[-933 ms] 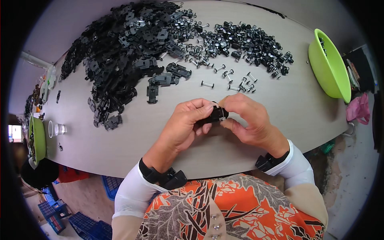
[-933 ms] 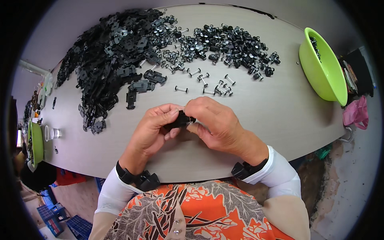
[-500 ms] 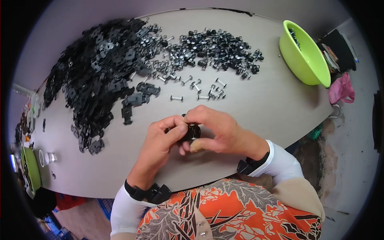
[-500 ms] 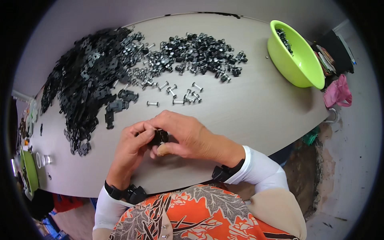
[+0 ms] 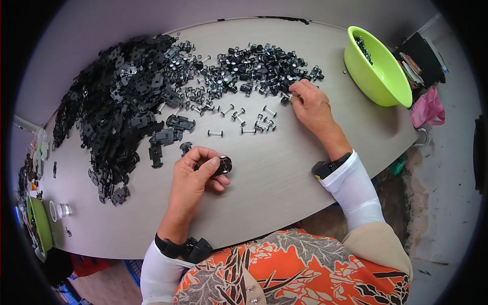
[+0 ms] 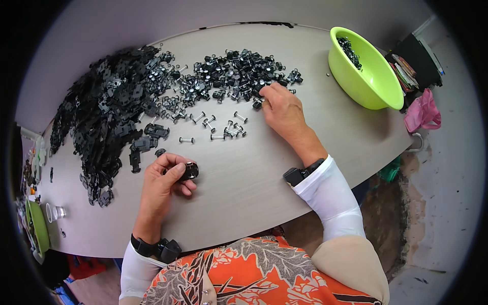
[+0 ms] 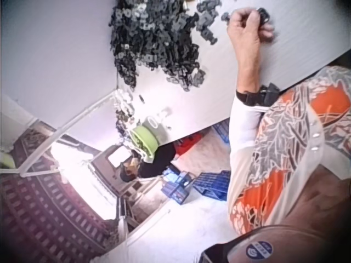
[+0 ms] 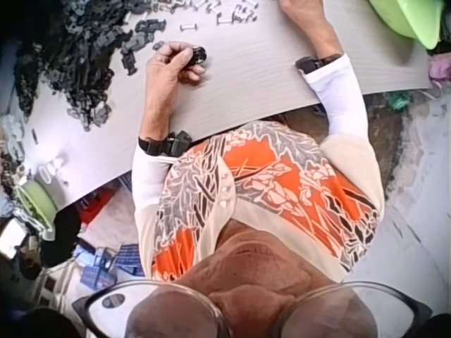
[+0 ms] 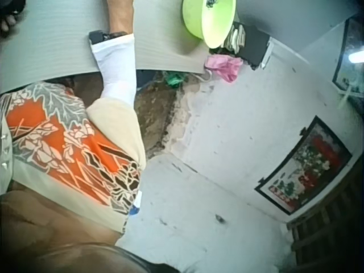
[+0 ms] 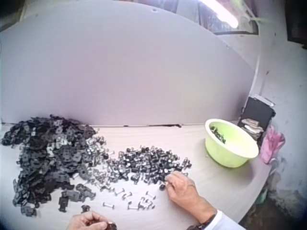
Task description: The person assembles small metal bolts into black plastic clips by hand. They repeatedly pick up a bolt and a clip, insert the bolt into the clip, and place the assembled unit on the table.
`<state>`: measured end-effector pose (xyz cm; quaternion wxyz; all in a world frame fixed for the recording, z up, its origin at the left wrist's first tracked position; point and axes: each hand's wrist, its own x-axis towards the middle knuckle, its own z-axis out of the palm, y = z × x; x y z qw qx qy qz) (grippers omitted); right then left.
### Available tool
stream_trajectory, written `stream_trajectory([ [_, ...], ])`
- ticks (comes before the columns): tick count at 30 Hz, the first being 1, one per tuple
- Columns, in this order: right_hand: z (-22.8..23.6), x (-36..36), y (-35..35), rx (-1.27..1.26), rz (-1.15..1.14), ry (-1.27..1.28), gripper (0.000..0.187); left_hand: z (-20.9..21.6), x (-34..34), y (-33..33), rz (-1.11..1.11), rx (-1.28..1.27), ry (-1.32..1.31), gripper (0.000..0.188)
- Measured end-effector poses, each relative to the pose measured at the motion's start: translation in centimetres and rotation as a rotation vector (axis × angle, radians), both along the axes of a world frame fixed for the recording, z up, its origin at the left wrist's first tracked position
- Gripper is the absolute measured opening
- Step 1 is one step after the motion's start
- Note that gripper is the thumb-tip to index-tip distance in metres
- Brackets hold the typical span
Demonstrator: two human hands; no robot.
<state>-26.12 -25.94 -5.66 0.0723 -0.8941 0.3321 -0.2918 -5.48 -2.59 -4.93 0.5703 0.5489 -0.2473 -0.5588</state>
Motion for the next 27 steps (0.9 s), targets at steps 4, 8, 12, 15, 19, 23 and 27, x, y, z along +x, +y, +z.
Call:
stream_trajectory([
  [4, 1.0, 0.2, 1.1, 0.004, 0.110, -0.058, 0.017, 0.3, -0.4, 0.1, -0.070, 0.028, 0.071, 0.016],
  [8, 0.2, 0.8, 0.5, -0.062, 0.234, 0.113, 0.018, 0.2, -0.7, 0.1, -0.146, 0.026, 0.102, 0.017],
  [12, 1.0, 0.7, 1.6, 0.135, 0.162, 0.014, 0.013, 0.1, -0.4, 0.0, -0.138, 0.045, 0.198, 0.029],
  [15, 3.0, 0.1, 4.4, 0.618, 0.147, -0.157, 0.009, 0.2, -0.3, 0.0, -0.095, 0.051, 0.405, 0.043],
  [19, 3.1, 0.8, 9.6, 0.926, 0.485, -0.352, 0.010, -0.3, -0.6, -0.2, -0.191, 0.023, 0.593, 0.051],
  [23, 2.9, 3.6, 12.5, 0.540, 0.636, -0.231, 0.009, -1.1, -0.4, 0.1, -0.212, -0.021, 0.684, 0.049],
  [27, 2.1, 4.1, 12.9, 0.490, 0.581, -0.264, 0.010, -0.7, -0.4, 0.3, -0.211, -0.004, 0.693, 0.043],
])
